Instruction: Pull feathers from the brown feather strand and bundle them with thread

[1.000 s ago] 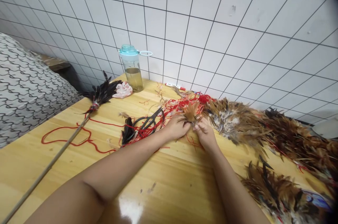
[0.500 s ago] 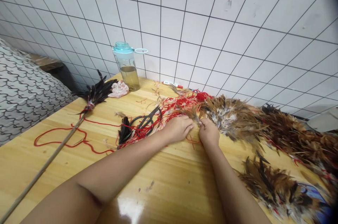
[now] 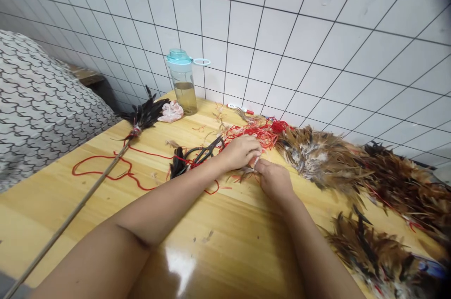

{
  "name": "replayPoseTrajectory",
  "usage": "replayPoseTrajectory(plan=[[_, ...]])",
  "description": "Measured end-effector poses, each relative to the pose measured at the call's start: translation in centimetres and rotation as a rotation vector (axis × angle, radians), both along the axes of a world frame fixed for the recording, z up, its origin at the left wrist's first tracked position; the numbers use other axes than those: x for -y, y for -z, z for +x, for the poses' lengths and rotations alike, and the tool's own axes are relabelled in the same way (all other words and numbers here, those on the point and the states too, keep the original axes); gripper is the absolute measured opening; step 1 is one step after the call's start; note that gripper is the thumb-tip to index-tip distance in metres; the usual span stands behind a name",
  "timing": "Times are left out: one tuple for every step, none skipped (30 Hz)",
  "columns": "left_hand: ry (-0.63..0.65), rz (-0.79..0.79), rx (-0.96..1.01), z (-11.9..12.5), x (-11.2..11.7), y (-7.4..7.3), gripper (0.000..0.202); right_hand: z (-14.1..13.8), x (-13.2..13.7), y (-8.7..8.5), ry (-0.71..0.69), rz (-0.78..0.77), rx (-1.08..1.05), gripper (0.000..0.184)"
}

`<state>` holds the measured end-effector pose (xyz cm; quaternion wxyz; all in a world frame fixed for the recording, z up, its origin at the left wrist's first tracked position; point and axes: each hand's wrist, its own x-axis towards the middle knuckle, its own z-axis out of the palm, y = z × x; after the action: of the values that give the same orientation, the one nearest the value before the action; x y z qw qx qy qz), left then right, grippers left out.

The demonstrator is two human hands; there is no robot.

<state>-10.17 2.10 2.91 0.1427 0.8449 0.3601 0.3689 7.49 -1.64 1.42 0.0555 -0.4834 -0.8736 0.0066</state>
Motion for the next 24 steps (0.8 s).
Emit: replayPoseTrajectory(plan=[[0.007,-0.126,0.104,-0.2,-0.3,0.1,0.011,0.0,0.0,-0.1,-0.016,-0.020,-0.093,0.032],[0.021,-0.273,0.237,-0.4,-0.6,0.2,0.009,0.0,-0.1,-0.3,-0.037,-0.038,-0.206,0.031],[0.056,-0.446,0.422,-0.5,-0.8,0.3,0.009,0.1,-0.2,-0.4,-0.060,-0.050,-0.331,0.029],[0.107,-0.620,0.645,-0.4,-0.9,0.5,0.014,0.2,-0.3,-0.5,-0.077,-0.057,-0.460,0.028],[0.165,-0.766,0.872,-0.3,-0.9,0.7,0.024,0.3,-0.5,-0.6,-0.085,-0.061,-0.584,0.028],[0.219,-0.872,1.065,-0.1,-0.9,0.9,0.034,0.4,-0.6,-0.5,-0.078,-0.061,-0.697,0.029],[0.266,-0.937,1.205,0.2,-0.8,1.0,0.039,0.6,-0.8,-0.4,-0.055,-0.064,-0.796,0.031],[0.287,-0.951,1.243,0.6,-0.6,1.2,0.037,0.7,-1.0,-0.1,-0.013,-0.071,-0.882,0.033],[0.275,-0.912,1.161,0.9,-0.4,1.3,0.031,0.9,-1.2,0.2,0.042,-0.079,-0.957,0.033],[0.238,-0.832,0.983,1.3,0.0,1.4,0.024,1.1,-1.4,0.6,0.103,-0.092,-1.017,0.032],[0.187,-0.730,0.769,1.7,0.3,1.5,0.018,1.3,-1.6,1.1,0.170,-0.101,-1.065,0.029],[0.127,-0.604,0.544,2.1,0.7,1.6,0.015,1.5,-1.7,1.5,0.233,-0.104,-1.088,0.027],[0.073,-0.463,0.339,2.4,1.1,1.7,0.013,1.6,-1.8,1.9,0.288,-0.095,-1.081,0.025],[0.035,-0.327,0.181,2.6,1.5,1.7,0.015,1.6,-1.8,2.1,0.326,-0.063,-1.044,0.024],[0.021,-0.209,0.083,2.9,1.9,1.7,0.017,1.6,-1.7,2.1,0.352,-0.014,-0.973,0.023],[0.023,-0.103,0.013,3.1,2.3,1.6,0.019,1.5,-1.6,2.0,0.372,0.042,-0.872,0.022],[0.031,-0.009,-0.044,3.2,2.6,1.5,0.020,1.4,-1.3,1.8,0.385,0.093,-0.748,0.021],[0.039,0.073,-0.095,3.3,2.9,1.3,0.021,1.1,-1.0,1.6,0.410,0.130,-0.611,0.022],[0.041,0.141,-0.141,3.3,3.1,1.1,0.021,0.9,-0.6,1.3,0.430,0.142,-0.474,0.022],[0.039,0.192,-0.181,3.3,3.3,0.8,0.022,0.6,-0.3,1.0,0.434,0.143,-0.356,0.021],[0.033,0.227,-0.211,3.2,3.3,0.5,0.022,0.4,0.0,0.8,0.423,0.140,-0.262,0.022],[0.020,0.245,-0.228,3.0,3.2,0.2,0.023,0.3,0.1,0.7,0.397,0.130,-0.193,0.023],[0.005,0.245,-0.234,2.7,3.1,-0.1,0.022,0.1,0.2,0.7,0.357,0.115,-0.151,0.024],[-0.008,0.225,-0.230,2.3,2.7,-0.4,0.022,0.1,0.2,0.7,0.307,0.092,-0.133,0.025]])
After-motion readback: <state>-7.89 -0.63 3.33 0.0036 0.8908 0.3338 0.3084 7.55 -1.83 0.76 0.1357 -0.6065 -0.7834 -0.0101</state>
